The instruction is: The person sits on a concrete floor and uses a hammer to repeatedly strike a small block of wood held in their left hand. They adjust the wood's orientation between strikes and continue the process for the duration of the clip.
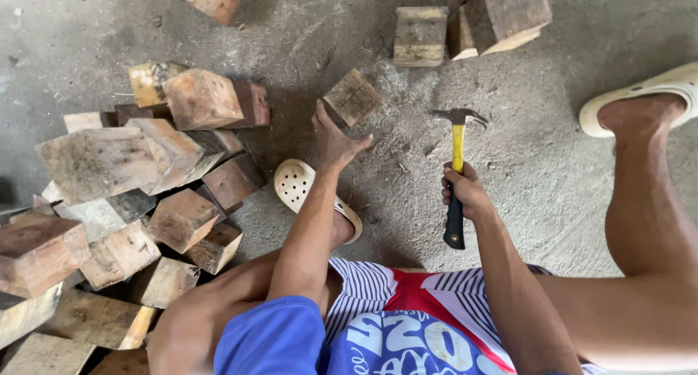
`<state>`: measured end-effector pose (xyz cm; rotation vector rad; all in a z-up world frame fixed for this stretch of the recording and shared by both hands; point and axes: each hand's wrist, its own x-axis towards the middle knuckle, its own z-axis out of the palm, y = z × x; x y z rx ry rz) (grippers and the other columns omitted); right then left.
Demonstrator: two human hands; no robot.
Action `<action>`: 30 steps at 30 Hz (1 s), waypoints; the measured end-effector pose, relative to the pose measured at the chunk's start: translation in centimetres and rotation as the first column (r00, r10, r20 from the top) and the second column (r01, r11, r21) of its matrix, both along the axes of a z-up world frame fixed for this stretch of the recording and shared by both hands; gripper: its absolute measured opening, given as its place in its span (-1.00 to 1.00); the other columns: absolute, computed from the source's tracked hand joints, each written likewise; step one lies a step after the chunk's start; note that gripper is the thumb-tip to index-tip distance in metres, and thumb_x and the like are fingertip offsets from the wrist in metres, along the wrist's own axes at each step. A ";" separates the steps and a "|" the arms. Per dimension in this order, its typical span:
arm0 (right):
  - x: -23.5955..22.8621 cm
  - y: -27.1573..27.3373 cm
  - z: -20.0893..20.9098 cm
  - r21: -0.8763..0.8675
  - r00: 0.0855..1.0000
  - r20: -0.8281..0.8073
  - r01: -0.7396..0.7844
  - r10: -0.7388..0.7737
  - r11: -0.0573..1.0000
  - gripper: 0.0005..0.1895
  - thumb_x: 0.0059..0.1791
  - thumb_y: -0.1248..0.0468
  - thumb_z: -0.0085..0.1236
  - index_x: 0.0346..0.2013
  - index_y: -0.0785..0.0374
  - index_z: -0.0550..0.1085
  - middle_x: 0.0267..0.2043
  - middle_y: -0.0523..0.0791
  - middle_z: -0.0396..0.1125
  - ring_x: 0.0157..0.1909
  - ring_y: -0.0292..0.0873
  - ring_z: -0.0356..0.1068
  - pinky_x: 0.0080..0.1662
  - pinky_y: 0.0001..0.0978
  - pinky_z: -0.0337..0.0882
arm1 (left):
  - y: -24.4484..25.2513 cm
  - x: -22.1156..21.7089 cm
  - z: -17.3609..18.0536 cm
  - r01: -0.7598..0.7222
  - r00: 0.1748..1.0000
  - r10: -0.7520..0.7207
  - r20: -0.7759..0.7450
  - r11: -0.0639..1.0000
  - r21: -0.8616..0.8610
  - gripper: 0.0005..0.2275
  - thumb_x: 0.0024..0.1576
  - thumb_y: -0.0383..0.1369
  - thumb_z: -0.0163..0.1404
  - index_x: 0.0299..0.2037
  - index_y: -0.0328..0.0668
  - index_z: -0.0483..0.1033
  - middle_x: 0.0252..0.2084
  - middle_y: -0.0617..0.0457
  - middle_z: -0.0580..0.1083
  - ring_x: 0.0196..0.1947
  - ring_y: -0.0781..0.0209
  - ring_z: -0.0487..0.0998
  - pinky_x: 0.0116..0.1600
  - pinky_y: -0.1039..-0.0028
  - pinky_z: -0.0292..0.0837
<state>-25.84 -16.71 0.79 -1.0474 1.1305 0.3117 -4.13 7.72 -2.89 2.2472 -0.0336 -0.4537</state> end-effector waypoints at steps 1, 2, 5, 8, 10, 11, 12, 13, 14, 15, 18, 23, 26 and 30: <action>0.3 0.0 0.0 -0.017 1.000 -0.007 -0.020 0.020 1.000 -0.86 0.12 0.28 -0.01 -0.02 0.14 0.33 -0.44 -0.16 0.25 -0.56 -0.29 0.22 -0.54 -0.39 0.30 | 0.0 0.5 0.5 0.001 0.997 0.000 0.072 1.000 -0.018 0.28 -0.40 -0.02 0.48 0.42 -0.37 -0.23 0.37 -0.42 0.02 0.34 -0.33 0.14 0.34 -0.10 0.14; 0.3 0.1 0.1 -0.033 0.999 -0.017 -0.035 0.035 0.999 -0.85 0.12 0.28 -0.01 -0.02 0.14 0.32 -0.43 -0.16 0.25 -0.56 -0.28 0.22 -0.55 -0.39 0.29 | -0.2 1.4 0.8 0.009 0.990 -0.004 0.142 0.999 -0.035 0.29 -0.40 -0.02 0.49 0.41 -0.41 -0.23 0.38 -0.44 0.00 0.36 -0.35 0.14 0.36 -0.11 0.13; 0.0 0.4 0.3 -0.087 0.996 -0.048 -0.081 0.077 0.993 -0.85 0.11 0.30 -0.01 -0.03 0.14 0.32 -0.45 -0.16 0.26 -0.58 -0.29 0.21 -0.57 -0.40 0.29 | -1.5 2.8 0.8 0.054 0.995 -0.050 0.084 0.998 -0.041 0.18 -0.37 -0.09 0.44 0.42 -0.36 -0.11 0.37 -0.36 0.08 0.35 -0.30 0.22 0.37 -0.11 0.24; 0.4 1.2 0.2 -0.180 0.996 0.033 -0.070 0.077 0.981 -0.85 0.12 0.30 0.04 -0.06 0.19 0.30 -0.49 -0.17 0.23 -0.62 -0.30 0.19 -0.60 -0.41 0.26 | -3.2 1.5 1.2 0.088 0.995 -0.087 0.039 0.996 -0.016 0.09 -0.28 -0.14 0.42 0.40 -0.37 -0.06 0.25 -0.30 0.17 0.28 -0.23 0.29 0.30 -0.09 0.33; 0.3 1.8 0.7 -0.260 0.990 0.112 -0.054 0.085 0.964 -0.86 0.15 0.27 0.03 -0.08 0.24 0.29 -0.52 -0.18 0.20 -0.64 -0.32 0.16 -0.61 -0.42 0.23 | -4.6 -0.4 1.0 0.110 0.993 -0.110 0.041 0.994 0.004 0.06 -0.24 -0.14 0.42 0.38 -0.40 -0.07 0.19 -0.29 0.19 0.22 -0.21 0.32 0.25 -0.07 0.36; 0.5 2.4 1.1 -0.305 0.983 0.154 -0.049 0.100 0.951 -0.86 0.19 0.25 0.01 -0.09 0.26 0.29 -0.53 -0.18 0.18 -0.64 -0.33 0.15 -0.62 -0.44 0.22 | -5.3 -1.1 0.8 0.125 0.991 -0.125 0.043 0.992 0.013 0.06 -0.22 -0.13 0.41 0.39 -0.40 -0.07 0.17 -0.29 0.19 0.20 -0.20 0.33 0.24 -0.06 0.38; 0.7 3.1 1.7 -0.343 0.975 0.190 -0.047 0.118 0.938 -0.84 0.22 0.23 -0.02 -0.10 0.28 0.29 -0.54 -0.19 0.16 -0.65 -0.35 0.13 -0.62 -0.46 0.20 | -5.6 -1.8 0.6 0.137 0.990 -0.138 0.038 0.990 0.027 0.05 -0.20 -0.13 0.40 0.39 -0.40 -0.08 0.16 -0.29 0.19 0.17 -0.19 0.35 0.22 -0.05 0.39; 0.9 3.5 2.6 -0.507 0.952 0.199 -0.104 0.234 0.856 -0.87 0.21 0.26 -0.05 -0.08 0.28 0.30 -0.55 -0.18 0.19 -0.65 -0.35 0.14 -0.63 -0.46 0.20 | -5.9 -1.9 0.3 0.153 0.988 -0.154 0.021 0.988 0.024 0.03 -0.19 -0.13 0.38 0.39 -0.38 -0.08 0.18 -0.28 0.18 0.18 -0.18 0.36 0.21 -0.02 0.41; 1.2 3.8 3.7 -0.651 0.915 0.192 -0.152 0.355 0.744 -0.89 0.21 0.29 -0.07 -0.05 0.29 0.30 -0.56 -0.18 0.21 -0.65 -0.35 0.16 -0.65 -0.46 0.20 | -5.9 -1.5 -0.1 0.162 0.987 -0.163 0.004 0.986 0.026 0.02 -0.18 -0.12 0.36 0.39 -0.35 -0.08 0.21 -0.28 0.18 0.18 -0.16 0.37 0.20 0.01 0.43; 1.3 3.9 5.0 -0.774 0.867 0.164 -0.183 0.471 0.606 -0.90 0.20 0.32 -0.10 -0.03 0.29 0.30 -0.56 -0.17 0.23 -0.66 -0.36 0.18 -0.66 -0.47 0.19 | -5.7 -1.4 -0.2 0.172 0.985 -0.172 -0.012 0.985 0.027 0.00 -0.17 -0.12 0.34 0.39 -0.33 -0.09 0.23 -0.28 0.18 0.19 -0.14 0.38 0.19 0.03 0.46; 2.9 4.2 7.7 -0.884 0.518 0.466 0.227 0.718 0.409 -0.91 0.26 0.40 -0.24 0.04 0.37 0.21 -0.44 -0.14 0.23 -0.56 -0.33 0.22 -0.56 -0.48 0.29 | -6.1 -1.4 -0.1 0.198 0.980 -0.200 0.001 0.970 0.144 0.09 -0.32 -0.14 0.43 0.35 -0.28 -0.12 0.21 -0.29 0.16 0.24 -0.26 0.28 0.30 -0.07 0.25; 3.3 3.9 5.4 -0.892 0.345 0.406 0.351 0.846 0.285 -0.90 0.25 0.40 -0.27 0.03 0.39 0.18 -0.41 -0.06 0.22 -0.57 -0.31 0.12 -0.60 -0.44 0.16 | -6.1 -1.0 -0.5 0.229 0.972 -0.234 0.006 0.955 0.187 0.10 -0.27 -0.09 0.45 0.34 -0.26 -0.16 0.22 -0.37 0.12 0.26 -0.34 0.23 0.31 -0.14 0.17; 4.2 3.9 2.7 -0.964 0.635 0.016 -0.194 0.772 0.180 -0.87 0.23 0.31 -0.21 -0.07 0.35 0.28 -0.55 -0.13 0.21 -0.70 -0.31 0.08 -0.73 -0.41 0.11 | -6.0 -1.0 0.1 0.247 0.969 -0.245 -0.037 0.948 0.202 0.08 -0.26 -0.07 0.42 0.33 -0.24 -0.16 0.21 -0.29 0.15 0.27 -0.27 0.27 0.36 -0.11 0.18; 4.2 3.2 5.1 -0.799 0.781 0.200 -0.219 0.591 0.560 -0.76 0.21 0.23 -0.31 -0.10 0.30 0.32 -0.59 -0.24 0.22 -0.74 -0.41 0.11 -0.80 -0.49 0.19 | -6.2 -0.5 1.0 0.342 0.939 -0.318 -0.133 0.910 0.237 0.04 -0.13 -0.09 0.36 0.40 -0.21 -0.22 0.24 -0.29 0.12 0.25 -0.30 0.29 0.39 -0.13 0.15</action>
